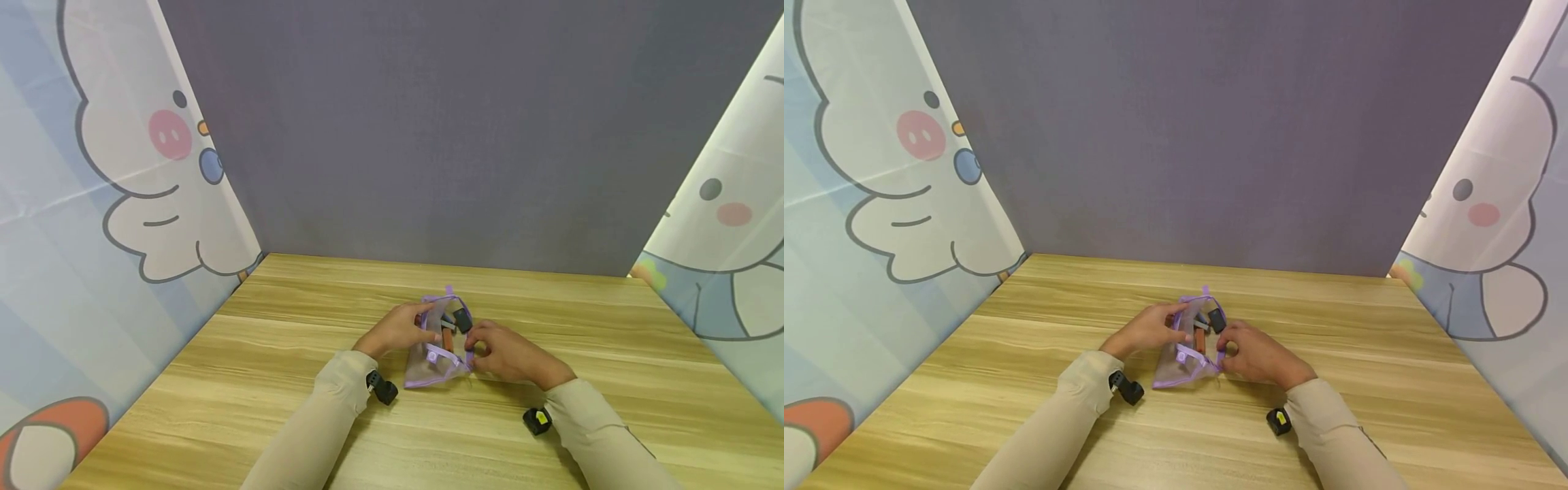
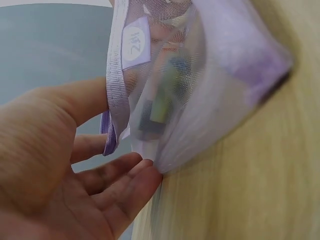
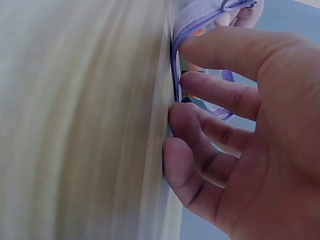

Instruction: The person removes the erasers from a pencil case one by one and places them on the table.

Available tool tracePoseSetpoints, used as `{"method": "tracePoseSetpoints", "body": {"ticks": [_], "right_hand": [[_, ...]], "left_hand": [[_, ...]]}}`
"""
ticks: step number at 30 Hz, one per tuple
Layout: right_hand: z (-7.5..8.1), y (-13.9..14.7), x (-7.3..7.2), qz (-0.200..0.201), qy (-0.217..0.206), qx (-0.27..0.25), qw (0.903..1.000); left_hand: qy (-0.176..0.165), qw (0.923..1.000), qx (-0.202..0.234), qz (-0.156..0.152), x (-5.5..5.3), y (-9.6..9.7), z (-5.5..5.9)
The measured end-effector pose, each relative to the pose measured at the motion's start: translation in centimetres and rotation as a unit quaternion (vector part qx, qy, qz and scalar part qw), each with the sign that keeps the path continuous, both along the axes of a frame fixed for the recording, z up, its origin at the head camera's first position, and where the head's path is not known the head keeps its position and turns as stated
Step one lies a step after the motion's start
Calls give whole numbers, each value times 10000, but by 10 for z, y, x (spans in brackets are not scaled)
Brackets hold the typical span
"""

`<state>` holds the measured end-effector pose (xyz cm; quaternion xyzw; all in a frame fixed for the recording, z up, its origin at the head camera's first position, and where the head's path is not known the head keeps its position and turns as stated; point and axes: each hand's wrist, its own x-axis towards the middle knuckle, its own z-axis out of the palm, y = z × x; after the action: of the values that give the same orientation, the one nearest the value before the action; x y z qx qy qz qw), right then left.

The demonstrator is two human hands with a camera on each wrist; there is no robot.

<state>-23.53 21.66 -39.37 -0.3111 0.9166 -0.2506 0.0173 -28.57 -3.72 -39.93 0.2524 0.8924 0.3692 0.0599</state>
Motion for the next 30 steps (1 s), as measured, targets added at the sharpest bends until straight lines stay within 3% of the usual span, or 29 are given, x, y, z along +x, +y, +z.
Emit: {"method": "tracePoseSetpoints", "body": {"ticks": [15,30], "right_hand": [[0,0,0,-22,17,-33,10000],[1,-1,1,-31,8,-2,10000]], "left_hand": [[-88,9997,-50,-232,0,-3,-1],[-445,9970,-103,-621,-3,-5,-6]]}}
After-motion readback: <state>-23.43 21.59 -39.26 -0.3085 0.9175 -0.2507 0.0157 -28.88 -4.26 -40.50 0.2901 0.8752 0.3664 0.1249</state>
